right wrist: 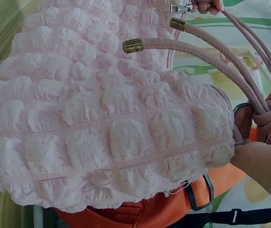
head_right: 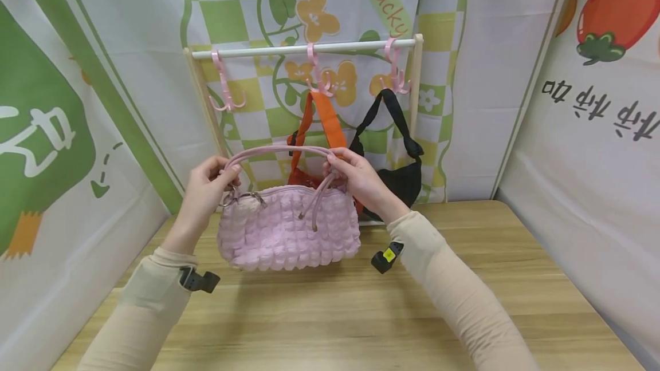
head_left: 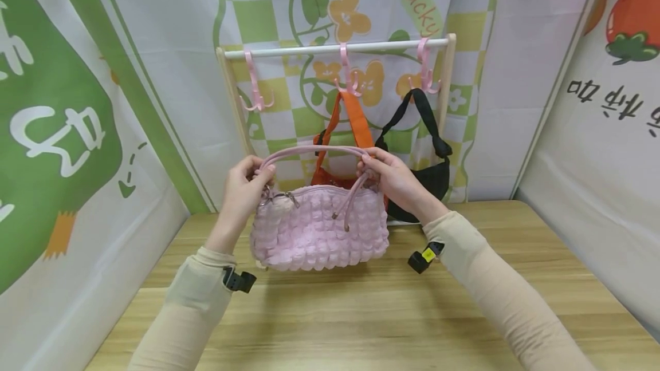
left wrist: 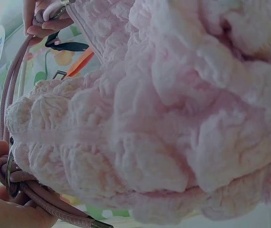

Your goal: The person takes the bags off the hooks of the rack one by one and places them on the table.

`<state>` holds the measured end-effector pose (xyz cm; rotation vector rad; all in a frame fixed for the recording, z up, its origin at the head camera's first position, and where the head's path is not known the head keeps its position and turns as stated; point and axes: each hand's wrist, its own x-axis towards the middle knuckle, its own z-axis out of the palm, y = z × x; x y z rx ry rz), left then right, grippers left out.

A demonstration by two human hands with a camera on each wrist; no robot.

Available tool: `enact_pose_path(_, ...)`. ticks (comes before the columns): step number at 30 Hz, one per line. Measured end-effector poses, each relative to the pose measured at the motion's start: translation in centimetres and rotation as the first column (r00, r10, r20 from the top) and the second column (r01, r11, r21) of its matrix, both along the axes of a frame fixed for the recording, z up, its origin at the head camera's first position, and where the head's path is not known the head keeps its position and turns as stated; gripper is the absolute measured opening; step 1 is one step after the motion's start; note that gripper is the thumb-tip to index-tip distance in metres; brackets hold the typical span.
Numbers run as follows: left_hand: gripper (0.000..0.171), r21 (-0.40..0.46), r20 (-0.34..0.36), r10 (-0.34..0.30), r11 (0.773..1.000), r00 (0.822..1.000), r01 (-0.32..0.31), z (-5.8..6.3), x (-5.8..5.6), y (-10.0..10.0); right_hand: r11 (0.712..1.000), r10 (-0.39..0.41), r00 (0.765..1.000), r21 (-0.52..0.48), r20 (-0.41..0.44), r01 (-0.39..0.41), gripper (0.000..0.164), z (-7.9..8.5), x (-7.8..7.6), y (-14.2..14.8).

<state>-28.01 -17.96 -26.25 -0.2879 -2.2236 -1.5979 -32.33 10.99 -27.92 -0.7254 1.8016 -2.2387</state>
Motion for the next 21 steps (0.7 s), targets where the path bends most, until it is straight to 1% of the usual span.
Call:
enact_pose_path(3, 0.023, 0.018, 0.002, -0.002, 1.0, 1.0, 0.002, -0.2, 0.0, -0.1, 1.0, 0.01, 1.0, 0.016, -0.004, -0.01, 0.015, -0.1, 0.1, 0.1)
enact_pose_path(5, 0.022, 0.028, 0.003, 0.001, 1.0, 1.0, -0.001, -0.3, 0.0, -0.1, 0.999, 0.026, 1.0, 0.025, -0.01, -0.026, 0.017, -0.1, 0.1, 0.3)
enact_pose_path(7, 0.02, 0.04, 0.003, 0.005, 0.999, 1.0, -0.005, -0.4, -0.1, -0.2, 0.998, 0.058, 0.998, 0.019, -0.011, -0.057, 0.027, -0.2, 0.2, 0.4)
enact_pose_path(10, 0.018, 0.06, 0.006, 0.007, 0.998, 1.0, -0.008, -0.6, -0.2, -0.3, 0.992, 0.126, 0.992, -0.006, -0.012, -0.126, 0.041, -0.4, 0.2, 0.7)
enact_pose_path(12, 0.016, 0.068, 0.007, 0.005, 0.998, 1.0, -0.005, -0.7, -0.2, -0.3, 0.986, 0.165, 0.986, -0.024, -0.012, -0.166, 0.046, -0.5, 0.2, 0.8)
enact_pose_path(14, 0.015, 0.073, 0.009, 0.003, 0.997, 1.0, -0.004, -0.8, -0.2, -0.3, 0.981, 0.19, 0.982, -0.027, -0.02, -0.19, 0.047, -0.6, 0.1, 0.9)
enact_pose_path(18, 0.014, 0.07, 0.009, 0.007, 0.997, 1.0, -0.008, -1.1, -0.2, -0.3, 0.982, 0.188, 0.982, -0.011, -0.022, -0.188, 0.046, -0.9, 0.2, 1.1)
enact_pose_path(21, 0.015, 0.066, 0.004, 0.011, 0.998, 1.0, -0.011, -1.3, -0.2, -0.3, 0.987, 0.163, 0.987, 0.015, -0.018, -0.162, 0.044, -1.1, 0.2, 1.3)
